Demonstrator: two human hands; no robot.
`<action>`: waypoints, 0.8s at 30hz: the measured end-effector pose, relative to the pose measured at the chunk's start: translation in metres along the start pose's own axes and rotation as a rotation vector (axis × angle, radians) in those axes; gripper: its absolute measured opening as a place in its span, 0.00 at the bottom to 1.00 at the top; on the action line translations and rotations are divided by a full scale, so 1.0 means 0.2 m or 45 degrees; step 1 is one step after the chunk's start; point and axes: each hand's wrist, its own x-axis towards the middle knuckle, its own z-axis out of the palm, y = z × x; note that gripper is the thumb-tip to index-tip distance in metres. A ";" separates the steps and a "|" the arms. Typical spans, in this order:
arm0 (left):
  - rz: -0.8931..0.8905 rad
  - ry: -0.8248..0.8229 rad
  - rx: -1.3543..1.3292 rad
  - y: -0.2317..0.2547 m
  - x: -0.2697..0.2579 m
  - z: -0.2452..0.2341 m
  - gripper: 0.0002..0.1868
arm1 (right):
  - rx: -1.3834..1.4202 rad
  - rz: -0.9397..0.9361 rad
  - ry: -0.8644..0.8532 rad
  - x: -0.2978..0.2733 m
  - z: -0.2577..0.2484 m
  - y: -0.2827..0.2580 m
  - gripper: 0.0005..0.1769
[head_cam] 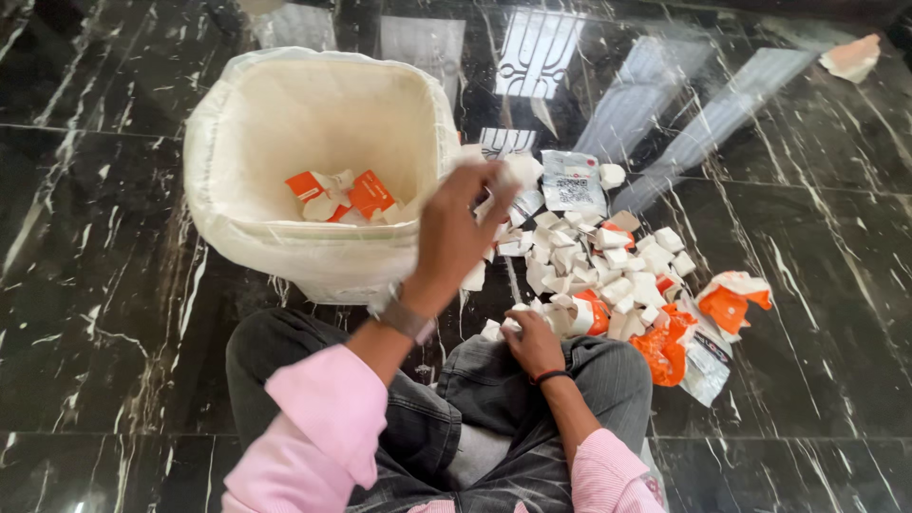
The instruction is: The person sits on a dark marble floor and picks up small white and orange paper scraps, placing them into a white trash bag. The person continues to gather and deposit the scraps into the bag throughout the clip.
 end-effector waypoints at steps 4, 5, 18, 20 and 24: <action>-0.016 0.074 0.251 -0.20 0.34 -0.18 0.13 | -0.133 0.085 -0.231 0.02 0.01 -0.01 0.19; -0.037 0.073 0.276 -0.27 0.40 -0.22 0.13 | -0.131 0.085 -0.246 0.02 0.01 0.00 0.19; -0.179 -0.218 0.821 -0.65 0.35 -0.25 0.21 | 0.110 0.135 0.100 0.03 0.06 0.07 0.24; -0.143 -0.305 0.821 -0.64 0.34 -0.24 0.15 | 0.236 0.490 0.111 0.11 0.01 0.07 0.23; -0.091 -0.350 0.633 -0.61 0.34 -0.22 0.11 | 0.498 0.361 0.314 0.40 -0.24 -0.05 0.27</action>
